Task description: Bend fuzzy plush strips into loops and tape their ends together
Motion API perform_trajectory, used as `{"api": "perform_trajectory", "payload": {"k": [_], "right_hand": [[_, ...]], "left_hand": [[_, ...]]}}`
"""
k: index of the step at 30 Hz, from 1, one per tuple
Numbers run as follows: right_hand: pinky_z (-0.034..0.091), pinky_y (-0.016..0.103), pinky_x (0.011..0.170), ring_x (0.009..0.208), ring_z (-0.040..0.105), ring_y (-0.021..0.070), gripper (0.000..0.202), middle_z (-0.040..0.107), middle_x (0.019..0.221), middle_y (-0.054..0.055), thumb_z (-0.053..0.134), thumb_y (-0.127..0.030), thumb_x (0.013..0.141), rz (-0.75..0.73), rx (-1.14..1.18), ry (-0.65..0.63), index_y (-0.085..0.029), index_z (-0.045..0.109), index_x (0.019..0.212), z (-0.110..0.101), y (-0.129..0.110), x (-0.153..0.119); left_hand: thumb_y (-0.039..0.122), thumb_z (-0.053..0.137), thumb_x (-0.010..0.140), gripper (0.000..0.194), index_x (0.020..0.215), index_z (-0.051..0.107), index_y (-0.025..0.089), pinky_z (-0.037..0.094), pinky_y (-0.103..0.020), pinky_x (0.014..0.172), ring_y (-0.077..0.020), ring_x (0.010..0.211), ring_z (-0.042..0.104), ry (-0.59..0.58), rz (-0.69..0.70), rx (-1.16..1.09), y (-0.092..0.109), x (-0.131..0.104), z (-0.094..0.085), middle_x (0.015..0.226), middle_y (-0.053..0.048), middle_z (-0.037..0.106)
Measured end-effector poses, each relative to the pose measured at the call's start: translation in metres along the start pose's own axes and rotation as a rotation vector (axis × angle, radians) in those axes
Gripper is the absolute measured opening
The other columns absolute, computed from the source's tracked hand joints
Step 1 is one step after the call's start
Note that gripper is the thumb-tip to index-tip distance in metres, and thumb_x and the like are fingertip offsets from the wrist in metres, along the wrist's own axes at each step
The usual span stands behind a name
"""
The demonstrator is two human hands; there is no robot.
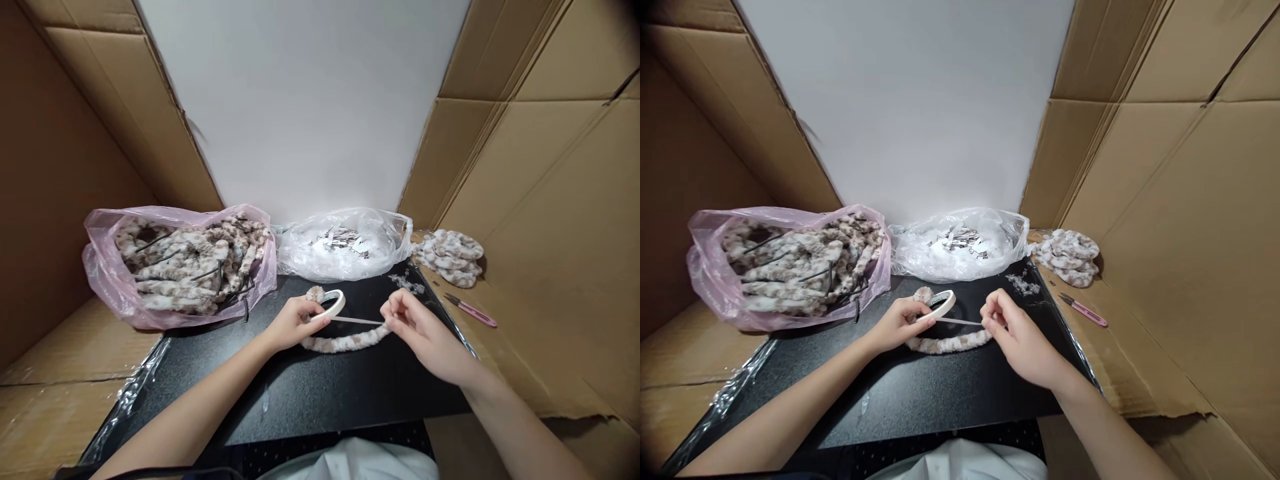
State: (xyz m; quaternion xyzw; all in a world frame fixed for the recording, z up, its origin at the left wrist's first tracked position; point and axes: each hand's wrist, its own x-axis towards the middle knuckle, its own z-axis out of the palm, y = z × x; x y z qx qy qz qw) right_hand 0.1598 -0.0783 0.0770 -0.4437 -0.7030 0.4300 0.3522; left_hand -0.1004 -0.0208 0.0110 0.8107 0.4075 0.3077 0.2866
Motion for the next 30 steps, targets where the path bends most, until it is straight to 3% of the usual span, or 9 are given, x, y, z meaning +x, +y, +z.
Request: {"api": "perform_trajectory", "payload": {"k": [3,6,14,20,24,30], "right_hand": [[0.037,0.028,0.069,0.077,0.044,0.0149,0.009,0.045,0.085,0.000,0.045,-0.031,0.090,0.013,-0.060,0.088,-0.023,0.042,0.088,-0.014,0.029,0.019],[0.037,0.027,0.070,0.077,0.044,0.0151,0.012,0.044,0.083,-0.001,0.048,-0.034,0.088,0.026,-0.045,0.144,-0.023,0.042,0.087,-0.017,0.044,0.024],[0.040,0.027,0.072,0.078,0.046,0.0145,0.021,0.047,0.086,0.000,0.051,-0.042,0.088,0.090,0.151,0.028,-0.023,0.042,0.089,-0.010,0.027,0.006],[0.042,0.035,0.079,0.084,0.050,0.0191,0.018,0.051,0.090,0.003,0.045,-0.038,0.089,0.066,-0.238,0.183,-0.022,0.050,0.097,-0.018,0.043,0.012],[0.038,0.042,0.092,0.102,0.047,0.0249,0.022,0.052,0.104,0.007,0.055,-0.036,0.085,-0.053,-0.581,0.259,-0.021,0.055,0.102,-0.007,0.029,0.022],[0.037,0.046,0.090,0.100,0.049,0.0273,0.034,0.057,0.103,0.009,0.067,-0.042,0.075,-0.139,-0.951,-0.040,-0.018,0.062,0.099,0.028,0.004,0.052]], "left_hand": [[0.021,0.058,0.079,0.015,0.083,0.071,0.015,0.039,-0.021,0.061,-0.0126,0.066,0.056,-0.017,0.052,0.029,0.001,-0.001,-0.001,0.072,-0.001,0.067],[0.022,0.057,0.081,0.016,0.087,0.071,0.016,0.041,-0.024,0.068,-0.0144,0.072,0.059,-0.013,0.081,0.097,0.000,0.000,-0.002,0.076,-0.003,0.069],[0.032,0.057,0.087,0.021,0.088,0.072,0.017,0.042,-0.024,0.066,-0.0139,0.067,0.058,0.072,0.074,0.173,-0.002,0.002,0.010,0.073,-0.004,0.069],[0.028,0.058,0.086,0.018,0.085,0.072,0.017,0.041,-0.024,0.064,-0.0140,0.065,0.058,0.085,0.078,0.195,0.006,0.001,0.014,0.071,-0.004,0.069],[0.026,0.058,0.085,0.017,0.085,0.071,0.016,0.041,-0.023,0.063,-0.0136,0.064,0.058,0.098,0.093,0.188,0.009,0.000,0.015,0.069,-0.004,0.067],[0.026,0.058,0.085,0.018,0.083,0.071,0.015,0.038,-0.021,0.057,-0.0111,0.057,0.054,0.102,0.056,0.127,0.009,-0.001,0.014,0.064,-0.003,0.065]]}}
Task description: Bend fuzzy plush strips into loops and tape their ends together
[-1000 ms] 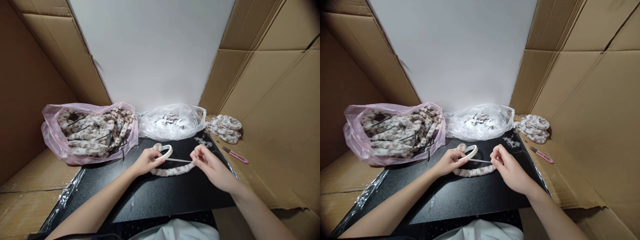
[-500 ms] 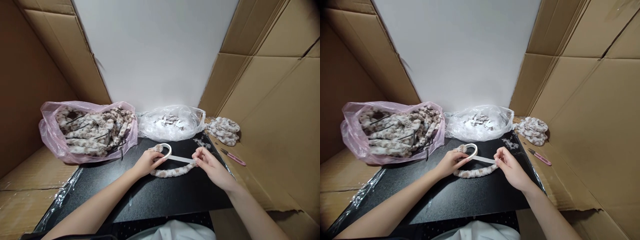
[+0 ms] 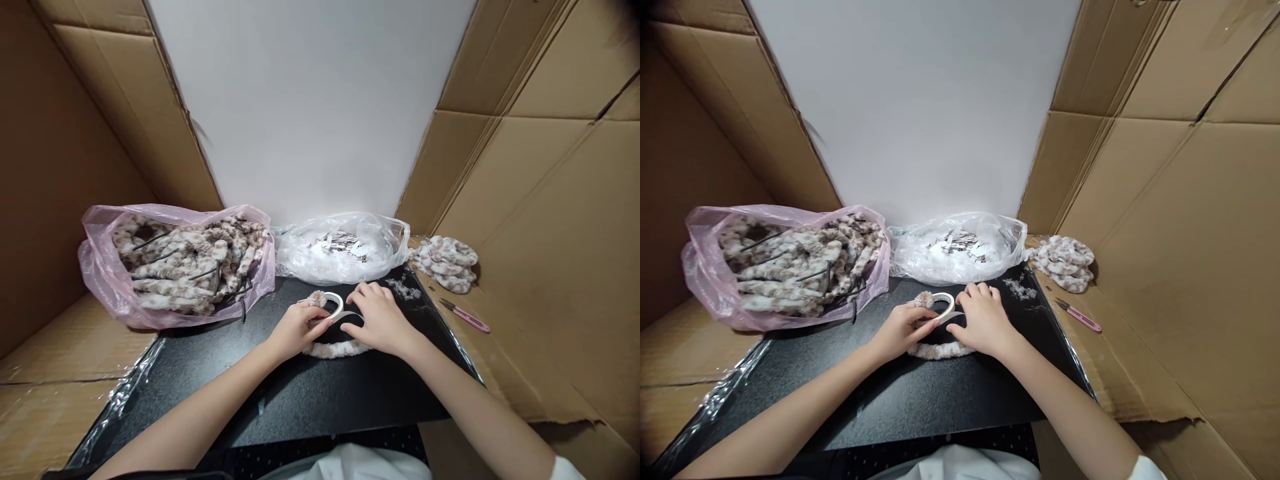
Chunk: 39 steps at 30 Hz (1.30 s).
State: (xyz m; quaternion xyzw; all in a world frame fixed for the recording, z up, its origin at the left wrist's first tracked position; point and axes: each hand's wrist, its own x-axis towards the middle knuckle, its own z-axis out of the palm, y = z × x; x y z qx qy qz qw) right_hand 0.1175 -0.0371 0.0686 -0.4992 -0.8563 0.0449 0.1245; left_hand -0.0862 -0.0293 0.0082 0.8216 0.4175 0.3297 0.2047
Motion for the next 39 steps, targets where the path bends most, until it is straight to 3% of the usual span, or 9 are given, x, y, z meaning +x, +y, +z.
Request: {"api": "perform_trajectory", "payload": {"k": [7,13,20,23,25,27,29,33,39], "right_hand": [[0.029,0.050,0.097,0.099,0.049,0.0243,0.020,0.059,0.095,0.008,0.050,-0.027,0.091,-0.295,-0.249,-0.129,-0.019,0.066,0.083,0.001,-0.006,0.022],[0.027,0.051,0.097,0.098,0.047,0.0242,0.019,0.059,0.096,0.008,0.047,-0.019,0.091,-0.399,-0.309,-0.050,-0.020,0.066,0.089,-0.011,-0.014,0.011],[0.028,0.050,0.098,0.093,0.047,0.0241,0.019,0.058,0.092,0.007,0.049,-0.010,0.084,-0.421,-0.425,0.042,-0.017,0.062,0.096,-0.009,-0.026,-0.006],[0.027,0.051,0.098,0.089,0.047,0.0237,0.018,0.059,0.089,0.007,0.049,-0.010,0.085,-0.425,-0.438,0.069,-0.018,0.062,0.093,-0.007,-0.028,-0.019],[0.027,0.050,0.098,0.087,0.047,0.0230,0.016,0.059,0.088,0.006,0.050,-0.010,0.084,-0.425,-0.411,0.075,-0.020,0.063,0.088,-0.010,-0.026,-0.029],[0.026,0.051,0.098,0.085,0.047,0.0219,0.014,0.060,0.087,0.005,0.051,-0.012,0.086,-0.398,-0.344,0.105,-0.022,0.062,0.085,-0.019,-0.023,-0.036],[0.024,0.053,0.098,0.086,0.047,0.0222,0.010,0.059,0.086,0.005,0.053,-0.020,0.088,-0.290,-0.250,0.151,-0.022,0.061,0.082,-0.032,-0.017,-0.038],[0.036,0.045,0.092,0.096,0.048,0.0238,0.011,0.055,0.098,0.006,0.057,-0.034,0.087,-0.126,0.150,0.188,-0.023,0.058,0.088,-0.052,0.001,-0.035],[0.035,0.044,0.102,0.118,0.044,0.0259,0.024,0.046,0.118,0.007,0.055,-0.041,0.086,-0.079,0.745,0.482,-0.029,0.051,0.106,-0.035,0.037,-0.039]], "left_hand": [[0.025,0.056,0.084,0.017,0.079,0.068,0.015,0.034,-0.022,0.056,-0.0111,0.056,0.049,-0.018,-0.014,0.013,0.004,0.002,-0.005,0.060,0.000,0.058],[0.027,0.051,0.082,0.031,0.053,0.050,0.015,0.028,-0.023,0.053,-0.0099,0.053,0.038,-0.032,-0.057,0.029,0.005,0.009,-0.010,0.051,0.003,0.040],[0.029,0.051,0.081,0.034,0.051,0.044,0.015,0.025,-0.021,0.051,-0.0081,0.054,0.035,-0.010,-0.141,-0.138,0.013,0.010,-0.007,0.053,0.004,0.037],[0.033,0.052,0.080,0.035,0.051,0.044,0.015,0.025,-0.021,0.050,-0.0084,0.052,0.035,0.054,-0.196,-0.183,0.005,0.013,-0.014,0.052,0.004,0.037],[0.034,0.049,0.081,0.035,0.051,0.046,0.015,0.027,-0.021,0.048,-0.0091,0.051,0.036,0.195,-0.284,-0.195,-0.002,0.014,-0.023,0.050,0.004,0.038],[0.037,0.047,0.083,0.037,0.054,0.047,0.015,0.027,-0.021,0.048,-0.0093,0.051,0.036,0.209,-0.261,-0.182,-0.006,0.013,-0.029,0.050,0.004,0.039],[0.037,0.047,0.085,0.039,0.053,0.047,0.015,0.027,-0.022,0.050,-0.0090,0.050,0.036,0.100,-0.218,-0.123,-0.006,0.011,-0.030,0.050,0.003,0.038],[0.033,0.047,0.086,0.035,0.056,0.048,0.015,0.026,-0.021,0.051,-0.0091,0.053,0.038,-0.005,-0.205,-0.054,0.001,0.006,-0.021,0.053,0.003,0.041],[0.038,0.042,0.090,0.039,0.057,0.046,0.016,0.027,-0.023,0.052,-0.0102,0.054,0.039,-0.107,-0.168,0.010,0.001,0.011,-0.018,0.055,0.003,0.042]]}}
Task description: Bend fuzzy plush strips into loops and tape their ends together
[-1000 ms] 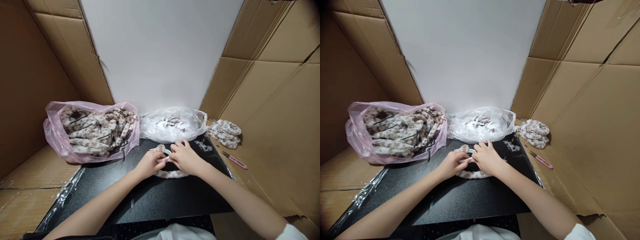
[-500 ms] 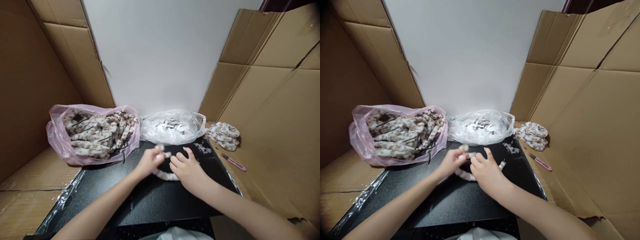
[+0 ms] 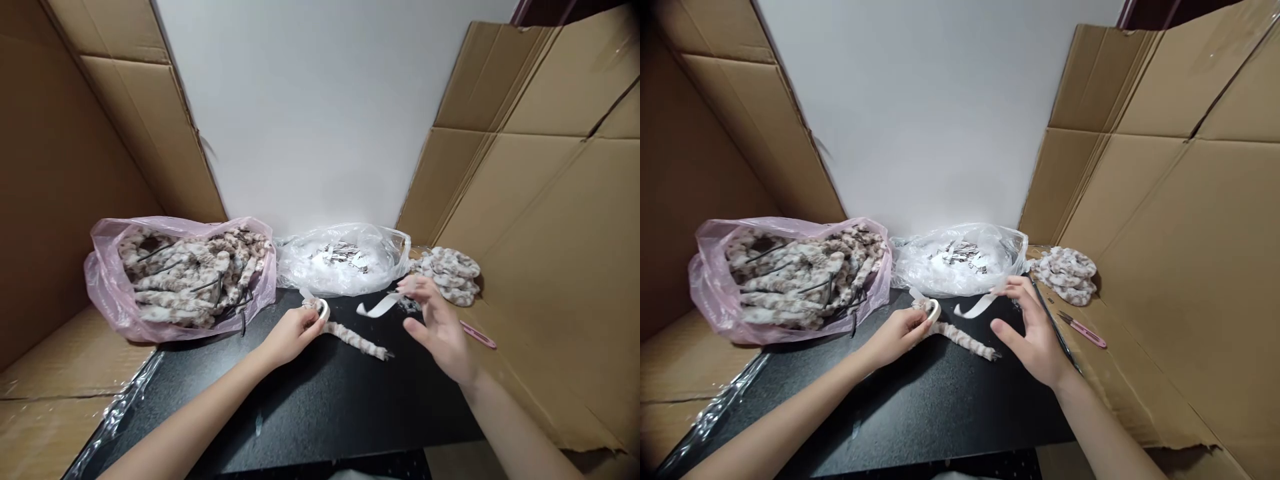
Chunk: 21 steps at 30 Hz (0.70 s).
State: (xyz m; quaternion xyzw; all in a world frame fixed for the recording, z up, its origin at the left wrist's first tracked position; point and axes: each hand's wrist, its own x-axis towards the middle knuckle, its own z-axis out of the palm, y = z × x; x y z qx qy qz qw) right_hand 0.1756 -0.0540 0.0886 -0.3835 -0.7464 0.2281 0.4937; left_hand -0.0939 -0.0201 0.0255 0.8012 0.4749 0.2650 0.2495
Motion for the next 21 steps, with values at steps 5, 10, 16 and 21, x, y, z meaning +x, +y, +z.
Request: {"api": "perform_trajectory", "payload": {"k": [5,10,16,21], "right_hand": [[0.038,0.044,0.102,0.121,0.045,0.0253,0.044,0.043,0.129,0.009,0.048,-0.047,0.087,0.104,0.136,0.148,-0.033,0.035,0.127,-0.005,0.018,-0.016],[0.038,0.048,0.101,0.123,0.044,0.0253,0.052,0.042,0.133,0.007,0.048,-0.039,0.087,0.113,0.207,0.188,-0.040,0.027,0.135,-0.007,0.031,-0.030],[0.029,0.051,0.108,0.129,0.040,0.0294,0.023,0.048,0.129,0.006,0.054,-0.032,0.084,0.032,0.390,0.337,-0.030,0.061,0.106,-0.022,0.038,-0.019],[0.030,0.058,0.106,0.125,0.047,0.0287,0.065,0.051,0.134,0.004,0.058,-0.034,0.083,-0.115,0.535,0.193,-0.048,0.027,0.139,-0.034,0.018,0.013]], "left_hand": [[0.035,0.045,0.089,0.035,0.059,0.049,0.017,0.029,-0.026,0.056,-0.0136,0.057,0.044,0.040,-0.013,0.171,-0.003,0.011,0.004,0.057,0.000,0.047],[0.032,0.053,0.085,0.026,0.064,0.058,0.017,0.034,-0.029,0.062,-0.0187,0.067,0.051,0.053,-0.039,0.335,-0.006,0.015,0.014,0.070,-0.006,0.057],[0.043,0.042,0.089,0.040,0.059,0.049,0.017,0.034,-0.028,0.063,-0.0154,0.064,0.045,0.119,-0.102,-0.047,0.005,0.016,-0.010,0.060,0.000,0.047],[0.049,0.047,0.085,0.043,0.057,0.036,0.018,0.030,-0.024,0.054,-0.0102,0.053,0.032,-0.163,-0.134,-0.936,0.041,0.019,-0.034,0.055,0.004,0.033]]}}
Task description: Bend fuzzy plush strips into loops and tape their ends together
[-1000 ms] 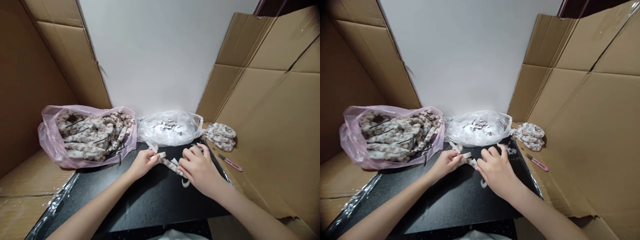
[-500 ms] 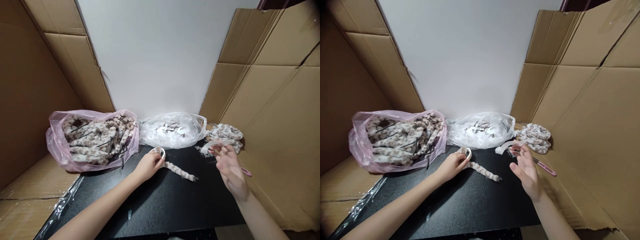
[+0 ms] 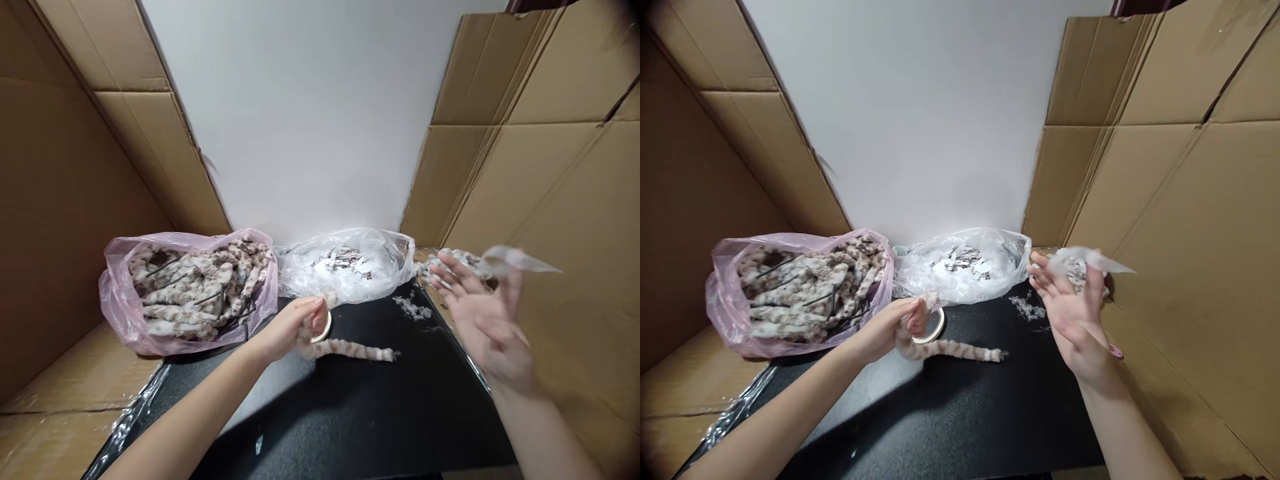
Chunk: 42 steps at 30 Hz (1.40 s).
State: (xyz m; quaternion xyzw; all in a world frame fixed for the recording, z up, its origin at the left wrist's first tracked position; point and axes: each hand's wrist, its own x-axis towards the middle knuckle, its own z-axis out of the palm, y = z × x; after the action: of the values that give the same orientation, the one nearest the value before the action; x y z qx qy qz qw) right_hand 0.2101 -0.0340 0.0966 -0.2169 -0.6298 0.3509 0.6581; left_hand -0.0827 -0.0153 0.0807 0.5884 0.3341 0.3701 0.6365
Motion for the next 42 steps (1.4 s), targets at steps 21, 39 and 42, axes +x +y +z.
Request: {"api": "perform_trajectory", "payload": {"k": [21,39,42], "right_hand": [[0.054,0.031,0.071,0.070,0.065,0.0145,0.104,0.067,0.078,-0.002,0.070,-0.018,0.070,0.438,-0.100,-0.068,-0.022,0.003,0.149,0.071,0.112,-0.037],[0.049,0.040,0.091,0.090,0.065,0.0180,0.110,0.069,0.098,0.004,0.076,-0.018,0.065,0.399,-0.243,-0.213,-0.023,0.003,0.149,0.076,0.112,-0.042],[0.051,0.037,0.086,0.083,0.065,0.0157,0.110,0.066,0.090,0.001,0.075,-0.020,0.067,0.476,-0.073,-0.199,-0.024,0.001,0.149,0.074,0.113,-0.042]], "left_hand": [[0.042,0.056,0.083,0.027,0.083,0.044,0.018,0.037,-0.020,0.051,-0.0067,0.053,0.045,0.057,-0.002,0.202,-0.061,0.017,0.018,0.071,0.004,0.049],[0.056,0.058,0.079,0.042,0.073,0.045,0.017,0.027,-0.017,0.043,-0.0043,0.045,0.031,0.023,-0.138,-0.024,-0.069,0.026,0.007,0.054,0.008,0.035],[0.055,0.062,0.076,0.042,0.071,0.045,0.017,0.024,-0.017,0.044,-0.0038,0.044,0.029,0.018,-0.163,-0.093,-0.067,0.025,0.010,0.053,0.009,0.034]]}}
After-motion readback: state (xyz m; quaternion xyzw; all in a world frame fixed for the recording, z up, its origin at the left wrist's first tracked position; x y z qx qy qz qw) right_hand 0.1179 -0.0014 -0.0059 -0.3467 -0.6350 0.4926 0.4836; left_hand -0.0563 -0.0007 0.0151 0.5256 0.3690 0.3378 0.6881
